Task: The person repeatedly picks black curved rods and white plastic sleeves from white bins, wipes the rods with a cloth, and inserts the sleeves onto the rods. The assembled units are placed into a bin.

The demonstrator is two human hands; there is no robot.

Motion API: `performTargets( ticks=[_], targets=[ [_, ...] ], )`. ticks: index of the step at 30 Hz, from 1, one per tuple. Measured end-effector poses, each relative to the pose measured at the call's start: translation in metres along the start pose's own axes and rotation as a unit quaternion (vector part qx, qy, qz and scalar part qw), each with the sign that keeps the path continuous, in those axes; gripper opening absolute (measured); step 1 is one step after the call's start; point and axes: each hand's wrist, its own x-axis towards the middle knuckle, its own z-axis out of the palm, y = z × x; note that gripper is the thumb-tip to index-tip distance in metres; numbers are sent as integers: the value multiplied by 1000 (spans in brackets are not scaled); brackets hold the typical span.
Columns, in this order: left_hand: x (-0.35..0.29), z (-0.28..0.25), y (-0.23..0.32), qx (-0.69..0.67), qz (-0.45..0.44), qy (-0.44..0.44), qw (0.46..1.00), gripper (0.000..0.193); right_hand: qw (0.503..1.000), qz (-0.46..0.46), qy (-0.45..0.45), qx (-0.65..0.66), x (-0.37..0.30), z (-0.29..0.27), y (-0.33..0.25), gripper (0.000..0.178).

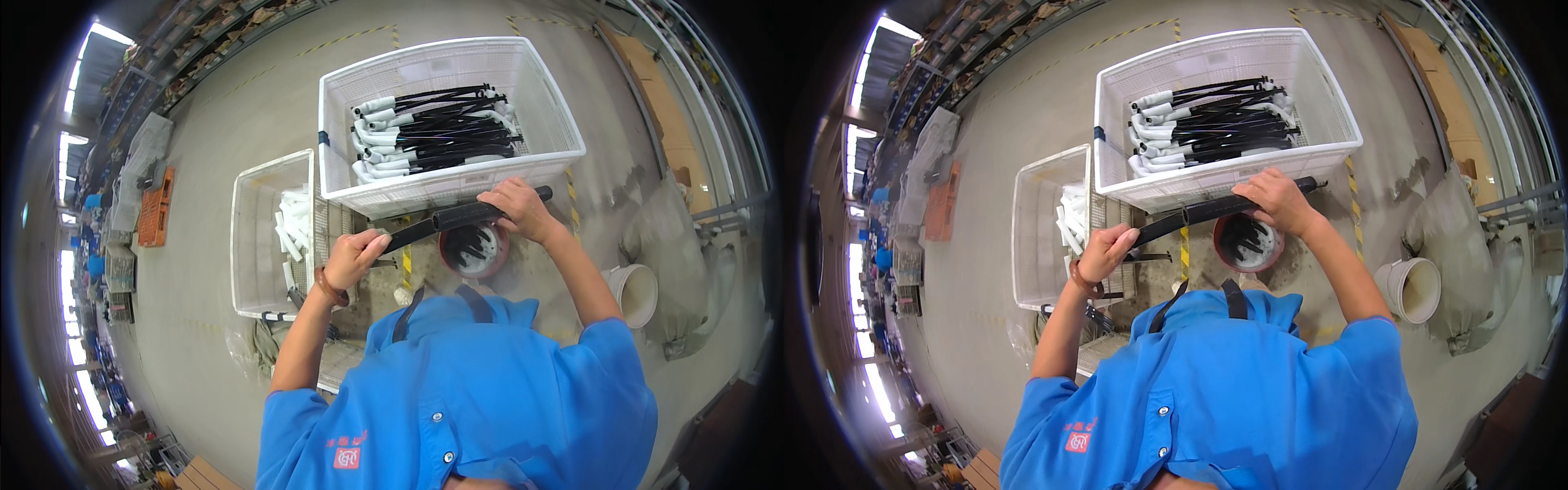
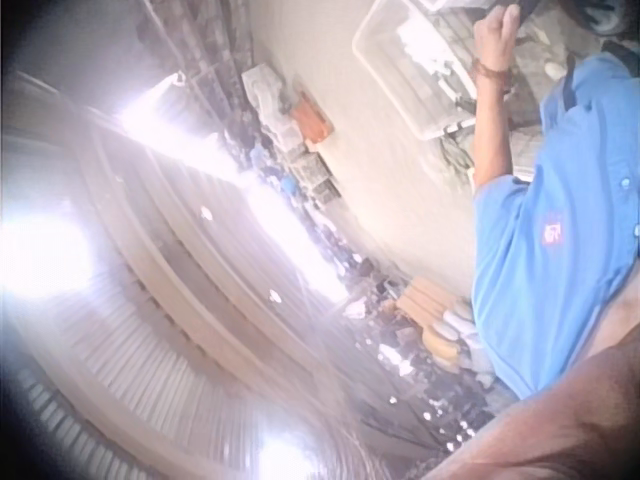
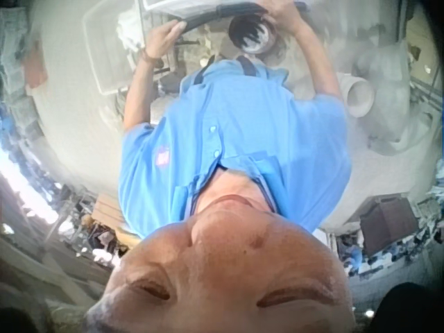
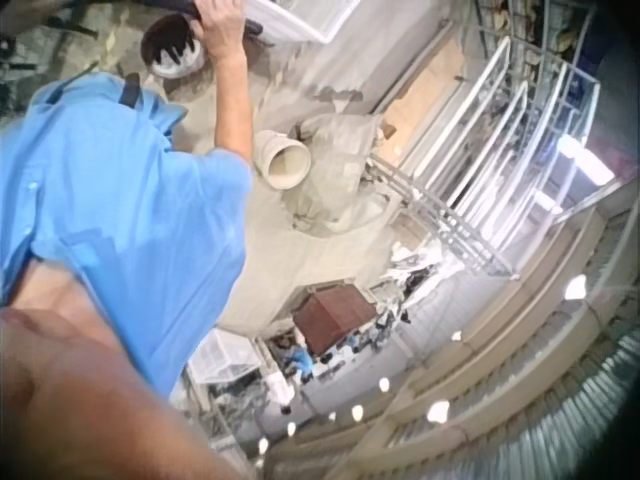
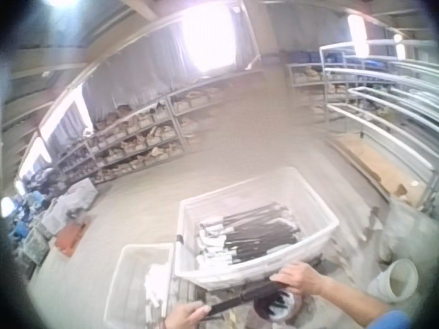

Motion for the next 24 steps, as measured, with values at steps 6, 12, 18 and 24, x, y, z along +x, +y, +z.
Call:
performTargets(
  ticks=[6, 12, 18, 24],
  targets=[
    [7, 29, 13, 39, 30, 61, 997, 32, 999, 3, 40, 11, 11, 12, -27, 55],
    [16, 31, 25, 56, 35, 41, 997, 37, 949, 68, -190, 243, 24, -33, -20, 51],
    [30, 24, 41, 77, 104, -6, 992, 34, 791, 175, -371, 453, 37, -67, -8, 51],
    [42, 38, 45, 119, 128, -2, 985, 34, 732, 246, -371, 515, 39, -54, -19, 48]
  ],
)
